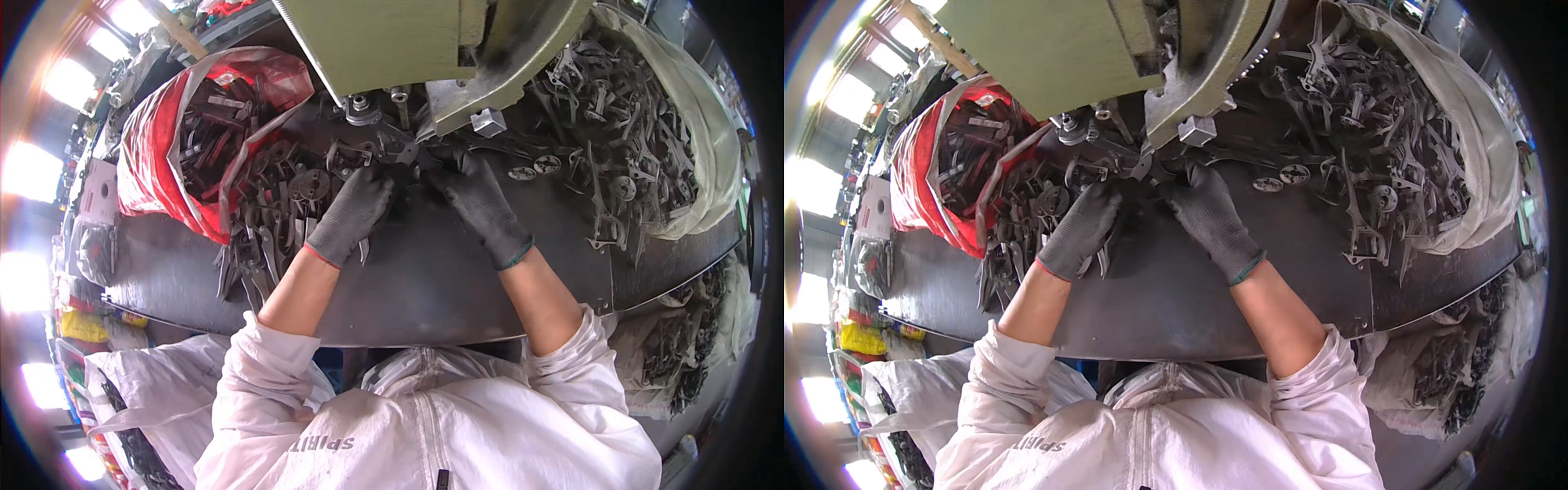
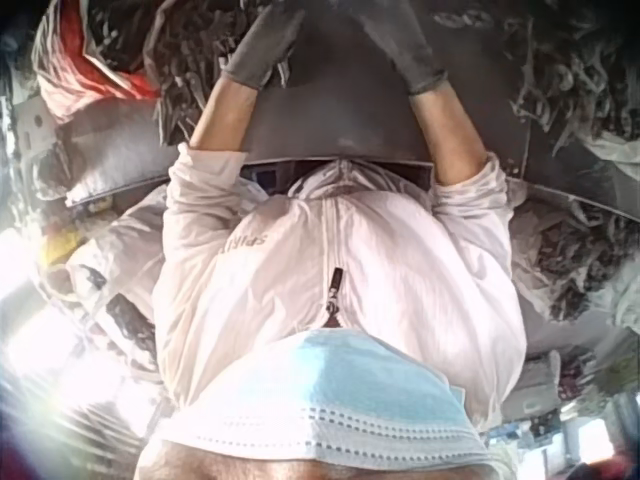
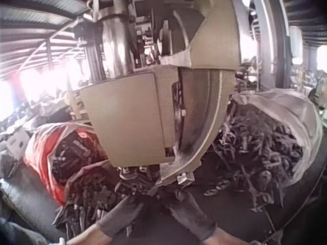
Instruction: Processing and assembling metal components using an industrial machine press.
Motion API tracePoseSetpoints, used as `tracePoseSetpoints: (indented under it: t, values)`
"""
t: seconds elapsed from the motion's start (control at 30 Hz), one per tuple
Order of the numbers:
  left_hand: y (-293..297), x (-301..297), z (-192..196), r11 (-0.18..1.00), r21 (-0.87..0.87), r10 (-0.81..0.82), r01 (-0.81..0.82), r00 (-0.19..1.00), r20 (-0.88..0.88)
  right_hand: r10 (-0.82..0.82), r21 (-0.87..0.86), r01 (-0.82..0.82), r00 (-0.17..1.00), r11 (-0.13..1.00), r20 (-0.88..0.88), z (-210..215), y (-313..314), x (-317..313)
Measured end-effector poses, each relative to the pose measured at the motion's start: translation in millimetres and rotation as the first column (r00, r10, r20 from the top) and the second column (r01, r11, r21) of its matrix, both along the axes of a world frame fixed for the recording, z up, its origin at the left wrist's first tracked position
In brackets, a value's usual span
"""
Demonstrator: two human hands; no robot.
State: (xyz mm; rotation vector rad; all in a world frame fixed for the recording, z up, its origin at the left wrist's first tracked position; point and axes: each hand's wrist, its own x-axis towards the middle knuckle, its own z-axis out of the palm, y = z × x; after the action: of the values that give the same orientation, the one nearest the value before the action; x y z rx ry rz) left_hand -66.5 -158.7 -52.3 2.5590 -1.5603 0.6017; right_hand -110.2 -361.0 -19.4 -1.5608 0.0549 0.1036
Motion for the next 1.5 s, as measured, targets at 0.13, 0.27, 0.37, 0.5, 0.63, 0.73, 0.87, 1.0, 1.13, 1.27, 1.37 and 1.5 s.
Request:
tracePoseSetpoints:
  t: [0.13, 0.27, 0.37, 0.5, 0.63, 0.73, 0.87, 1.0, 1.13, 1.27, 1.37, 1.5]
  values:
    - [-6.0, -2.1, -12.0, 0.92, -0.23, 0.01, -0.316, 0.607, -0.794, -0.046, 0.035, 0.046, 0.999, 0.998, 0.015, -17.7, 6.1, -3.1]
    - [4.7, -9.1, -8.9, 0.933, 0.009, 0.343, -0.36, 0.883, -0.32, -0.046, 0.114, 0.055, 0.996, 0.992, -0.082, -1.0, 15.6, -10.2]
    - [7.9, -12.0, 10.9, 0.946, 0.175, 0.236, -0.272, 0.95, 0.204, -0.03, 0.188, 0.048, 0.995, 0.981, -0.099, -7.0, 4.6, -12.8]
    - [13.4, -8.9, 3.9, 0.948, 0.13, 0.294, -0.29, 0.956, -0.013, -0.035, 0.137, 0.05, 0.993, 0.989, -0.11, -9.3, 9.7, -11.6]
    - [17.1, -10.7, 7.9, 0.939, -0.161, 0.207, -0.305, 0.871, -0.447, -0.074, 0.066, 0.076, 0.997, 0.995, -0.032, -9.7, 8.8, -11.4]
    - [15.0, -9.5, 5.2, 0.961, 0.059, 0.277, -0.271, 0.95, -0.144, -0.088, 0.098, 0.08, 0.993, 0.992, 0.08, -2.2, 13.6, -11.2]
    - [15.9, -9.3, 14.9, 0.889, 0.383, 0.122, -0.251, 0.936, 0.331, -0.023, 0.06, 0.023, 1.0, 0.998, -0.002, 7.2, 5.2, -19.0]
    - [14.6, -7.4, 15.6, 0.914, 0.331, 0.155, -0.235, 0.955, 0.252, -0.064, 0.224, 0.068, 0.998, 0.972, -0.025, 14.0, 10.0, -22.1]
    - [8.5, -5.0, 16.1, 0.946, 0.257, 0.163, -0.198, 0.975, 0.15, -0.009, 0.104, 0.018, 0.996, 0.994, -0.092, 13.2, 3.0, -19.1]
    - [23.0, 6.3, -12.5, 0.97, 0.18, 0.163, -0.165, 0.986, 0.028, 0.043, -0.04, -0.046, 0.995, 0.998, -0.089, -1.6, 1.3, -12.2]
    - [26.2, 2.8, -39.8, 0.567, -0.392, -0.422, -0.725, 0.153, -0.894, 0.143, -0.389, -0.031, 0.954, 0.921, 0.262, -34.9, -9.5, -13.4]
    - [-1.3, -15.8, 17.3, 0.563, -0.197, -0.395, -0.802, -0.052, -0.917, 0.069, -0.17, -0.084, 0.994, 0.982, -0.089, -12.5, -7.1, -17.6]
